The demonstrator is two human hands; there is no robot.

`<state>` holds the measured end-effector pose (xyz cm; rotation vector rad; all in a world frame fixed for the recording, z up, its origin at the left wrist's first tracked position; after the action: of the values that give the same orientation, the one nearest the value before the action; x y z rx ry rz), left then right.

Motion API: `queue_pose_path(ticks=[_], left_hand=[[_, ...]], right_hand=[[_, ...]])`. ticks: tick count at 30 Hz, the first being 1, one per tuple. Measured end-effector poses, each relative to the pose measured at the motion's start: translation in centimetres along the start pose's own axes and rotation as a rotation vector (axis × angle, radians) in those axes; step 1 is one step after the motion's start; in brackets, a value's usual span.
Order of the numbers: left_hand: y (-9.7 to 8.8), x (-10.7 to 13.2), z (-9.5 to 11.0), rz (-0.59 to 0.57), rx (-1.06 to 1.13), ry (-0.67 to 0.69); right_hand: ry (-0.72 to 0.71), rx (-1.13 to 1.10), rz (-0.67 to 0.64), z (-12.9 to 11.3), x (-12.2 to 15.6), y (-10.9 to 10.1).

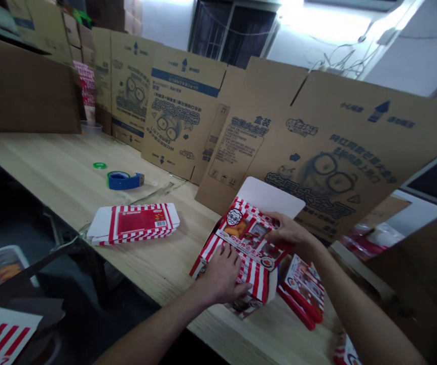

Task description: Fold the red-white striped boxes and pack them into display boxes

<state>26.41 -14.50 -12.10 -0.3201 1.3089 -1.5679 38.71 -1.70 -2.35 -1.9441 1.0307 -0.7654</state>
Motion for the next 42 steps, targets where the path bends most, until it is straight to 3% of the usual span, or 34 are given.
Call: queue_pose_path(ticks=[6, 14, 18, 21, 25, 34, 42], left_hand=[[0.1, 0.0, -0.1, 0.001, -0.015, 0.003], [0.2, -0.1, 0.0, 0.005, -0.024, -0.002], [0.2, -0.1, 0.0, -0.010, -0.019, -0.021], [0.3, -0.2, -0.1, -0.028, -0.009, -0.031], [0.7, -0.3, -0.3, -0.051, -0.012, -0.053], [1.6, -0.1, -0.9, 0.048, -0.047, 0.020], [1.5, -0.4, -0.6, 0.024, -0.051, 0.013]], right_hand=[[-0.057, 0.298, 0.148, -0.3, -0.8, 0.3], [-0.094, 0.489, 0.036, 2.0, -0.7, 4.5], [-0.131, 0.628, 0.076, 0.7, -1.0, 5.7], [-0.197, 0.640, 0.150, -1.4, -2.1, 6.4], [-0.197, 0.633, 0.111, -2.2, -3.9, 8.3], [-0.167, 0.497, 0.037, -0.5, -4.0, 10.7], [-0.162, 0.589, 0.092, 0.5, -3.9, 12.5]])
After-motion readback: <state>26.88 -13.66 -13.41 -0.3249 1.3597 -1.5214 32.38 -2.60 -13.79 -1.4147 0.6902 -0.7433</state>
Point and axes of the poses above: each hand's wrist, its own x-axis away from the middle knuckle, its own y-axis out of the palm, z = x × y, the point moved 8 cm from there along -x, towards the middle knuckle, and after that the axes turned 14 degrees about x, right-handed, at the moved point
